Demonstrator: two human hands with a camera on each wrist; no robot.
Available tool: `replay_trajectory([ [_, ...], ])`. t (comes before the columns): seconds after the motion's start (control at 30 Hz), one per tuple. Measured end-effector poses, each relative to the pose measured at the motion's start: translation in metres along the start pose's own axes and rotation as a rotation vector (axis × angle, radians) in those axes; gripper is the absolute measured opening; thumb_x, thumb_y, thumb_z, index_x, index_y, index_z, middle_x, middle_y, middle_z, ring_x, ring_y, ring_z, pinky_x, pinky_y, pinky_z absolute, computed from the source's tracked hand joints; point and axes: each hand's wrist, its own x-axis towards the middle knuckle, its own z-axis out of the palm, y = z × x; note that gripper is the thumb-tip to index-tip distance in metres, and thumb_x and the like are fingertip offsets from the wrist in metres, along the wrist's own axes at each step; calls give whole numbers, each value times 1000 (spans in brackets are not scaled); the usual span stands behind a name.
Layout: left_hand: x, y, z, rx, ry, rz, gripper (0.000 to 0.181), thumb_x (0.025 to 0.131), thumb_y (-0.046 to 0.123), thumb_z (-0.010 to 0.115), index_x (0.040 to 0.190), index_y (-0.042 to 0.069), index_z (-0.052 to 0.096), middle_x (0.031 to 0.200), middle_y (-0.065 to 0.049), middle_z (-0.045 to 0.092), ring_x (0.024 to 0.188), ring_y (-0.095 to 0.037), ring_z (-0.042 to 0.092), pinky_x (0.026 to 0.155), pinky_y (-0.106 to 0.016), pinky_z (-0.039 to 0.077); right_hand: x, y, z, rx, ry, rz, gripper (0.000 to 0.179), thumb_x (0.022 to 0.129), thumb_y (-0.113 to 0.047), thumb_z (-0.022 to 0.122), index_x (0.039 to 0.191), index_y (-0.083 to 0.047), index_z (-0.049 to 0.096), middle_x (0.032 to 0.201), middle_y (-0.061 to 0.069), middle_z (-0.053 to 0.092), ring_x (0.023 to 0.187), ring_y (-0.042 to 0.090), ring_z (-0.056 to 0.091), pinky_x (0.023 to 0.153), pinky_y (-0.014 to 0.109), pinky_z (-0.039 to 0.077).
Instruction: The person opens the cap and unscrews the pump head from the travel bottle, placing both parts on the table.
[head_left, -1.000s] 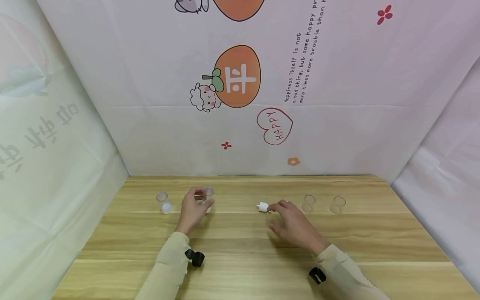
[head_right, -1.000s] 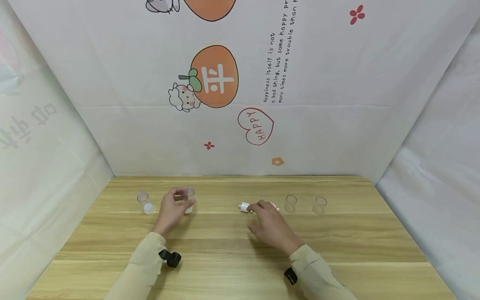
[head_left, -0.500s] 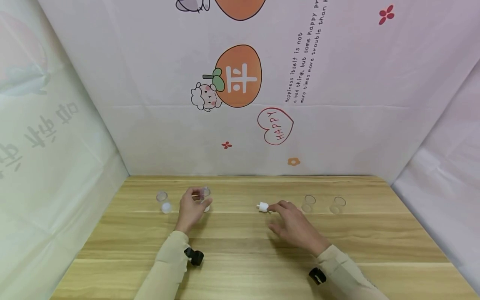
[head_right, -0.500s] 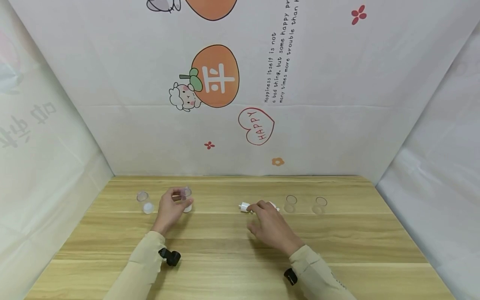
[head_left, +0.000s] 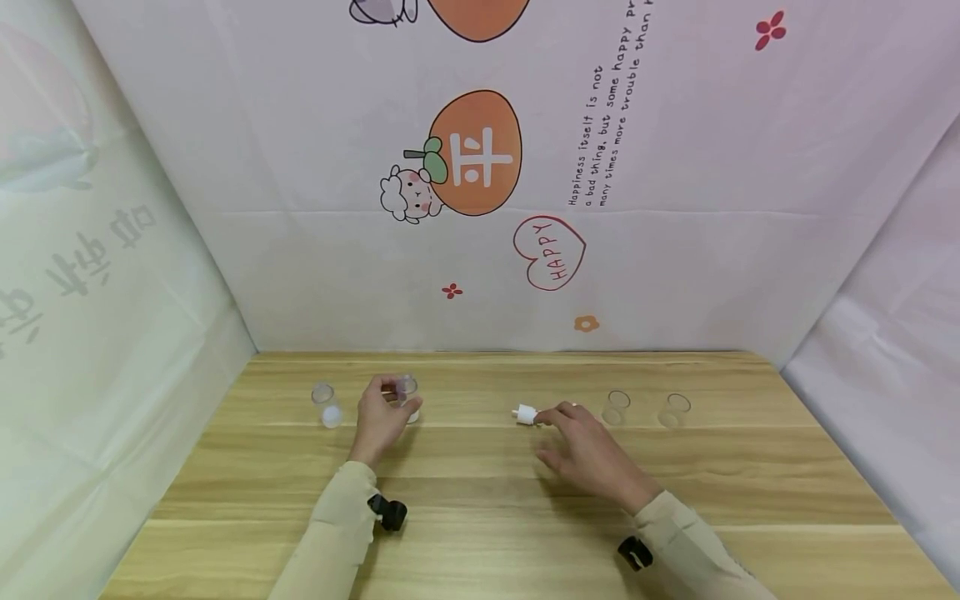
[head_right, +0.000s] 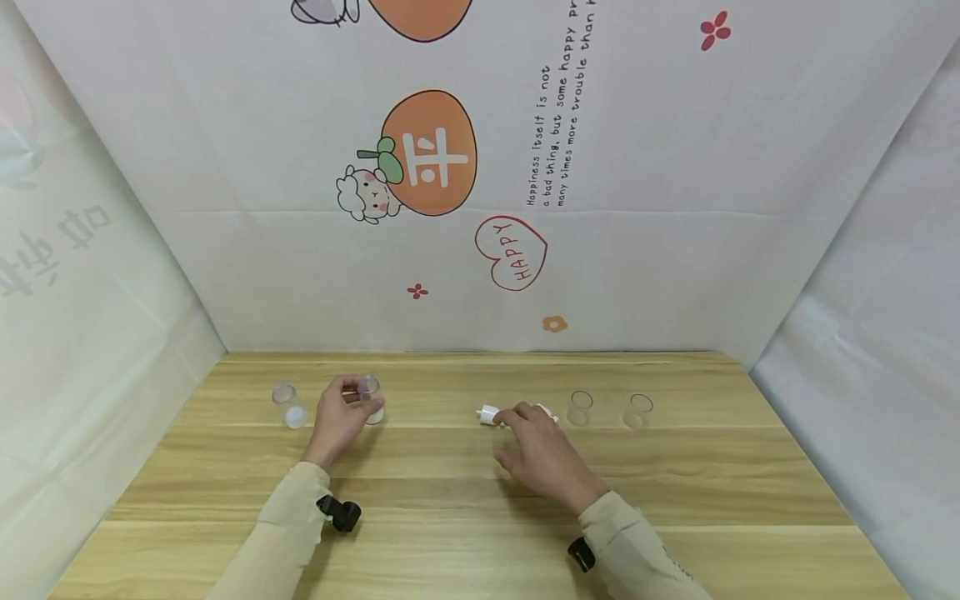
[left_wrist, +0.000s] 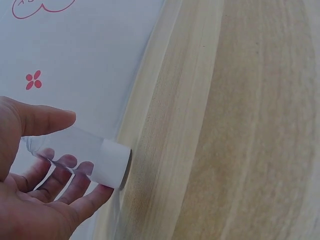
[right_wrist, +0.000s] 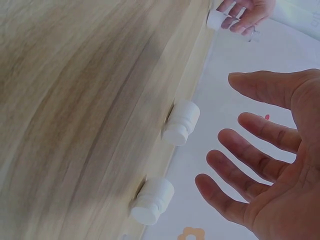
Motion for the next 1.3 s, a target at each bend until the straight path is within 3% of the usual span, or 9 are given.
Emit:
replay_trajectory([
  [0.4,0,0,1,7,-5,-29,47,89,5,76,127,-5,50,122,-24,57,116,-38,56,98,-46,50,-1,0,0,-5,1,0,44,82,-13,86,120,-2,67,113,12,66,105,29,61,91,48,52],
  [0.63,1,0,1,6,-9,-24,49,88,5,76,128,-5,49,123,-25,56,116,-39,57,97,-47,50,-1,0,1,-11,-12,14,45,82,-15,86,122,-3,66,114,10,65,110,32,61,102,54,46],
  [1.1,1,-1,-1,-3,-19,-18,55,87,4,77,132,-4,46,127,-26,54,118,-42,58,99,-49,49,0,1,1,0,-14,7,46,83,-14,85,123,-3,66,115,11,65,107,28,61,92,48,51],
  [1.3,-1,2,-2,28,-13,23,60,86,7,79,135,-2,46,132,-24,54,125,-39,52,107,-51,42,1,2,1,-4,-11,16,46,83,-15,85,123,-3,66,115,11,66,108,29,60,93,48,52],
])
